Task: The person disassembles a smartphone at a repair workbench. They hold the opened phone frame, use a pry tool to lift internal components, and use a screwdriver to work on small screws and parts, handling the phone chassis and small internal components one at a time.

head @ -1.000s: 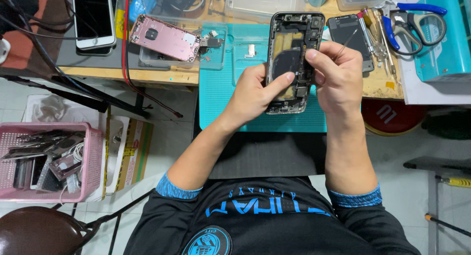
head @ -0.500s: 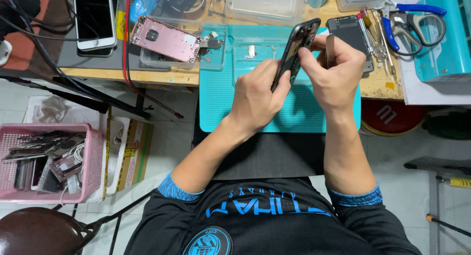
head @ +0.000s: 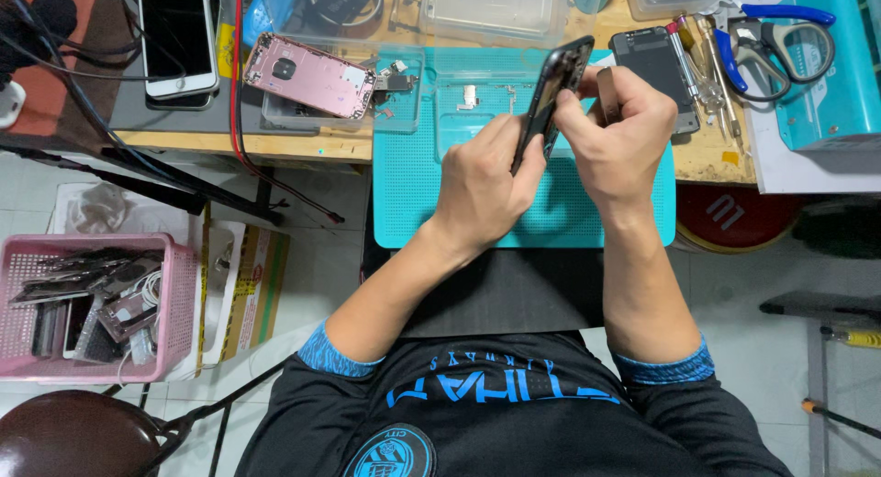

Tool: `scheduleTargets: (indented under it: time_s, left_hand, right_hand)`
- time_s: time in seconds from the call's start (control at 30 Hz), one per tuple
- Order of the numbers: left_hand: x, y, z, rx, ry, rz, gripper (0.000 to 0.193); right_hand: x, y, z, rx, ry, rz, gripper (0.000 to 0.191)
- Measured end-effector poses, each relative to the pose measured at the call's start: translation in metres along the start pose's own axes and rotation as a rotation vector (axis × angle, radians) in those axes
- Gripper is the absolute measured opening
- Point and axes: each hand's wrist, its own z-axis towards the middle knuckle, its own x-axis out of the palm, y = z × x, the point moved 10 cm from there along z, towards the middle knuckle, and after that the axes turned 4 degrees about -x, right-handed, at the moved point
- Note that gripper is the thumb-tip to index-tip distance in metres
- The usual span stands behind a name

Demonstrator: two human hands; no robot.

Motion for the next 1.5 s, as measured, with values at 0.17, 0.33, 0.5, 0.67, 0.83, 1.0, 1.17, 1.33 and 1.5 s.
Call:
scheduleTargets:
  time_s: [0.17,0.33,0.5,0.67,0.83,1.0,1.17,1.33,1.5]
  left_hand:
    - [-0.004,0.009,0.004,-0.062,-0.01,-0.113,0.014]
    - [-0.002,0.01,0.002,-0.067,-0.005,-0.105,0.017]
    - [0.0,0.017,0.003,-0.09,0.005,-0.13,0.02]
    - [0.01,0.046,-0.001,-0.33,0.097,-0.328,0.016]
    - [0.017,0.057,0.0,-0.342,0.133,-0.616,0.018]
    - [0.023,0.067,0.0,-0.383,0.146,-0.702,0.02]
    - [0.018,0.069,0.004,-0.412,0.135,-0.612,0.022]
    - [0.016,0.068,0.01,-0.436,0.152,-0.634,0.024]
    - [0.012,0.062,0.016,-0.359,0.115,-0.64,0.027]
  right_hand:
    - [0.004,-0.002,0.001,0.114,0.034,0.147,0.01]
    - [0.004,-0.004,0.001,0.056,0.017,0.154,0.027]
    - [0.002,-0.012,-0.002,0.025,0.01,0.081,0.034]
    - [0.006,-0.023,-0.003,0.169,0.074,0.397,0.006]
    - [0.014,-0.028,-0.004,0.291,0.137,0.678,0.023]
    - [0.016,-0.035,-0.006,0.346,0.165,0.687,0.014]
    - [0.016,-0.036,-0.009,0.333,0.188,0.652,0.01]
    - [0.017,-0.035,-0.012,0.318,0.202,0.594,0.007]
    - [0.021,-0.036,-0.015,0.326,0.205,0.577,0.007]
